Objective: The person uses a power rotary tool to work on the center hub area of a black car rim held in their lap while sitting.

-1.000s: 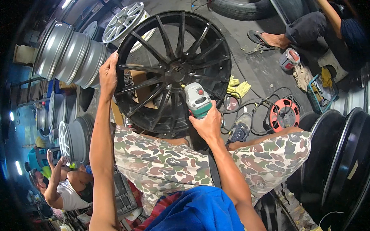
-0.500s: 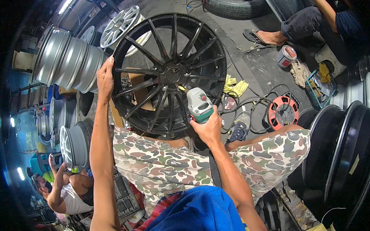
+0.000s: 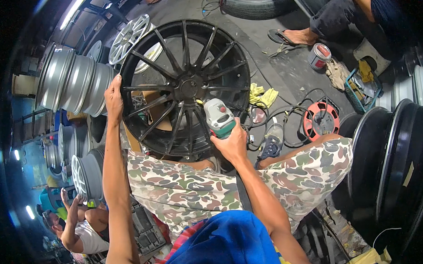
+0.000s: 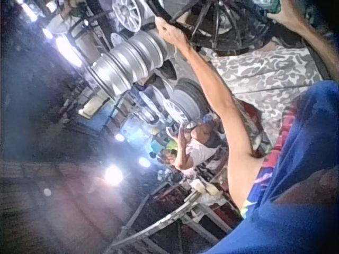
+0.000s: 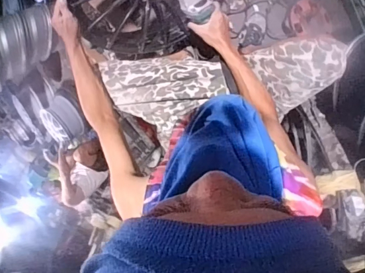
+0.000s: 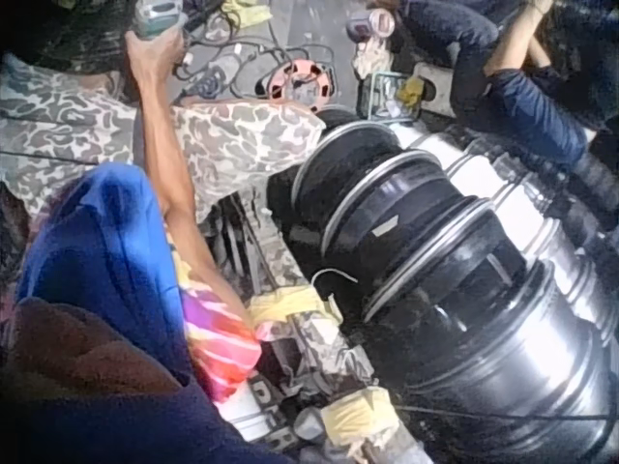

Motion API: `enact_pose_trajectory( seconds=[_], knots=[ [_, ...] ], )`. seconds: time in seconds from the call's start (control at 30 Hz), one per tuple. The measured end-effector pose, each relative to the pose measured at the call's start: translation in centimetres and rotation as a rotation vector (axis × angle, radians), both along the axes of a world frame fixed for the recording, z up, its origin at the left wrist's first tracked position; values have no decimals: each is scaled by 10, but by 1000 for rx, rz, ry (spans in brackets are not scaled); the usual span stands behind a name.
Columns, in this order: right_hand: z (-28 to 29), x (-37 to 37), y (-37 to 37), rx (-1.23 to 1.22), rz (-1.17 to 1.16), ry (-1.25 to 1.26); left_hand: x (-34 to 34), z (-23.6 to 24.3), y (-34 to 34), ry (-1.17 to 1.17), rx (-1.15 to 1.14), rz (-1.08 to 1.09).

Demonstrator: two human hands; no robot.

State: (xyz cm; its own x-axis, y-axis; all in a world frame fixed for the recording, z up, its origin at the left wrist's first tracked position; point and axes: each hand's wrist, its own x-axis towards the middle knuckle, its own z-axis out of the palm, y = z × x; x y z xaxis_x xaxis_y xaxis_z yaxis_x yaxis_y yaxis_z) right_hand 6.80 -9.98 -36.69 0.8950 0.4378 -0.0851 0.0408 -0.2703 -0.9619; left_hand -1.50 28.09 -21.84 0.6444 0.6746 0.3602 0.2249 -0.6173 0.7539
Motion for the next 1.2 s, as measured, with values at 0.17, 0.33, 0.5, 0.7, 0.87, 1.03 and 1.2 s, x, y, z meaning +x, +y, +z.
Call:
enact_pose_trajectory(
  seconds=[0.17,0.33,0.5,0.7,0.87,1.03,1.2],
  knots=[
    [-1,-5,-1,6,-9,-3,-1,-6,8,-6,8,1],
    [6,-2,0,-6,-8,6,-2,-7,8,-1,-5,20],
    [10,5,3,-49,12,-19,-1,-6,7,-19,8,10],
    [6,3,0,0,-1,-6,1,-4,4,14,6,14],
    [7,-4,3,11,-14,38,-5,-6,18,14,8,12],
    [8,-1,6,71,-23,39,-5,-8,15,31,21,49],
    [3,-4,6,35,-50,46,-7,-3,16,37,-38,44]
  ],
)
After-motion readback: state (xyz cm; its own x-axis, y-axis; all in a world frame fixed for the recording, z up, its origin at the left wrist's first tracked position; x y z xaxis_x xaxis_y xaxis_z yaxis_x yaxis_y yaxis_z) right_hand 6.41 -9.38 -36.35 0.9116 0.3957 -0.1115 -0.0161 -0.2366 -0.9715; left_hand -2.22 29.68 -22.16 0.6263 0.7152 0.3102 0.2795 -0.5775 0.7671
